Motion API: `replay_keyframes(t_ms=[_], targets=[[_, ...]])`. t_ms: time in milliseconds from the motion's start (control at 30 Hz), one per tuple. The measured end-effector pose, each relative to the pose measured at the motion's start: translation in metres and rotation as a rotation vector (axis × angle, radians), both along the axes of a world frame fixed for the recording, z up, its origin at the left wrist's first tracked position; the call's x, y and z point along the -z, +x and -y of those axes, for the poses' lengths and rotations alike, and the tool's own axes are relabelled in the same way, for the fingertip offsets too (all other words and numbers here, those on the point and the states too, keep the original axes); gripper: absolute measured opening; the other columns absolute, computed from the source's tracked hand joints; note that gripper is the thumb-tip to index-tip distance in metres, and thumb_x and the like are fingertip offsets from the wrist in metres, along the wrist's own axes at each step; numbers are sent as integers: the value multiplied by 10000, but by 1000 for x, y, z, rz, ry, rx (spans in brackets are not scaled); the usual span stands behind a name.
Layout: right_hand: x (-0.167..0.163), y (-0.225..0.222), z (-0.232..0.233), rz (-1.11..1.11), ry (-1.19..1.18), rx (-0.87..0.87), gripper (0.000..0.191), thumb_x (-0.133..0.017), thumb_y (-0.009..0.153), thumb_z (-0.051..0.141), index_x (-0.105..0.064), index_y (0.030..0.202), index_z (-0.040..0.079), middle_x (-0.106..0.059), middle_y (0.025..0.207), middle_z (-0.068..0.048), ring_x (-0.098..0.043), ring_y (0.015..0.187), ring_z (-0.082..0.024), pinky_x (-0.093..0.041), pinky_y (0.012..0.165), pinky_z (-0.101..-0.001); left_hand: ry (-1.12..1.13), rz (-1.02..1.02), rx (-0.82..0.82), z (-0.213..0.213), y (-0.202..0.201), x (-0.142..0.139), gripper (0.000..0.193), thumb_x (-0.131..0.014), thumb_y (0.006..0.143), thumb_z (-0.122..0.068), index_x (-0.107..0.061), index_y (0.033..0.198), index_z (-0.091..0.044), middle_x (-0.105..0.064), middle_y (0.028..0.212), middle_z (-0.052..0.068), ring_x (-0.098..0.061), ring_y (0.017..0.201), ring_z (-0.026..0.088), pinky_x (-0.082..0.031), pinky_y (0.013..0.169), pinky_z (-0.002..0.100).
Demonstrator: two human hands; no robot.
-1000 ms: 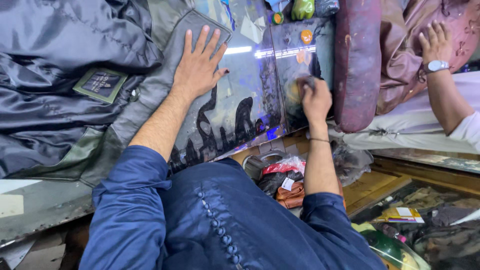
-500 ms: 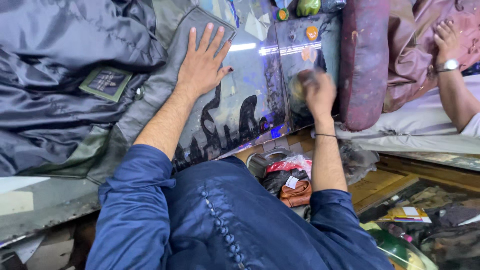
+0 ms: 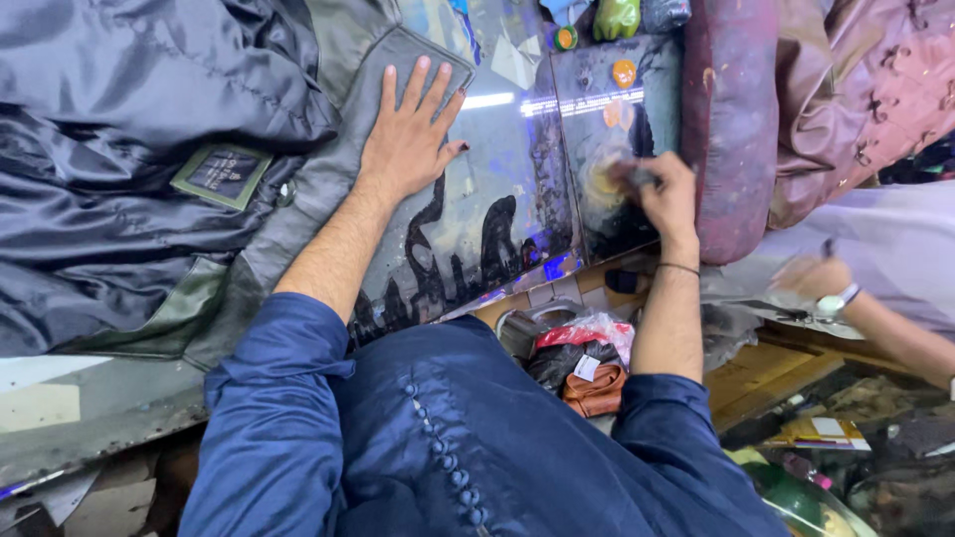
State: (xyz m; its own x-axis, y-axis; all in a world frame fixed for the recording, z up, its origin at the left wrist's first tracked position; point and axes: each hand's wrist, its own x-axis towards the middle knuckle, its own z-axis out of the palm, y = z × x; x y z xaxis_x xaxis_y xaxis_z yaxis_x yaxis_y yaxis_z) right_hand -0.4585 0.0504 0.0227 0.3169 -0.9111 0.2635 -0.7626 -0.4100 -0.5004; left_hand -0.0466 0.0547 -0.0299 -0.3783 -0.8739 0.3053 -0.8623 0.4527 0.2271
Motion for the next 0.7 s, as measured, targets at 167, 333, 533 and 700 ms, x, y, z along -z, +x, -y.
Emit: replay_keyframes(t_ms=[167, 333, 533, 700], targets=[[0, 3, -10, -69, -143, 25, 184, -708, 870, -58, -682, 1040, 7, -600, 908, -170, -624, 877, -373, -502, 776, -447, -6, 7, 17, 0, 0, 2, 702, -590, 1026, -529, -491, 1571, -98, -290, 1692, 180, -142, 1570, 408, -73, 1220, 677], [5, 7, -27, 196, -336, 301, 142, -700, 924, -24, -644, 1042, 31, -606, 959, -149, -636, 897, -334, -518, 812, -442, 10, 15, 57, 10, 10, 0, 654, -589, 1030, -502, -530, 1535, -91, -316, 1670, 194, -177, 1556, 417, -91, 1206, 676], [23, 9, -34, -10, -303, 210, 150, -674, 876, -33, -651, 1008, 34, -609, 956, -153, -623, 909, -354, -515, 818, -446, -65, 69, 67, 19, 37, -2, 614, -579, 1073, -473, -547, 1570, -114, -328, 1710, 185, -198, 1583, 409, -106, 1257, 625], [20, 13, -27, 134, -333, 363, 231, -679, 904, -30, -671, 1133, -4, -586, 963, -182, -610, 892, -366, -500, 787, -450, -86, 90, 56, 19, 33, -4, 571, -578, 1100, -489, -549, 1531, -116, -323, 1725, 175, -193, 1597, 403, -106, 1268, 615]])
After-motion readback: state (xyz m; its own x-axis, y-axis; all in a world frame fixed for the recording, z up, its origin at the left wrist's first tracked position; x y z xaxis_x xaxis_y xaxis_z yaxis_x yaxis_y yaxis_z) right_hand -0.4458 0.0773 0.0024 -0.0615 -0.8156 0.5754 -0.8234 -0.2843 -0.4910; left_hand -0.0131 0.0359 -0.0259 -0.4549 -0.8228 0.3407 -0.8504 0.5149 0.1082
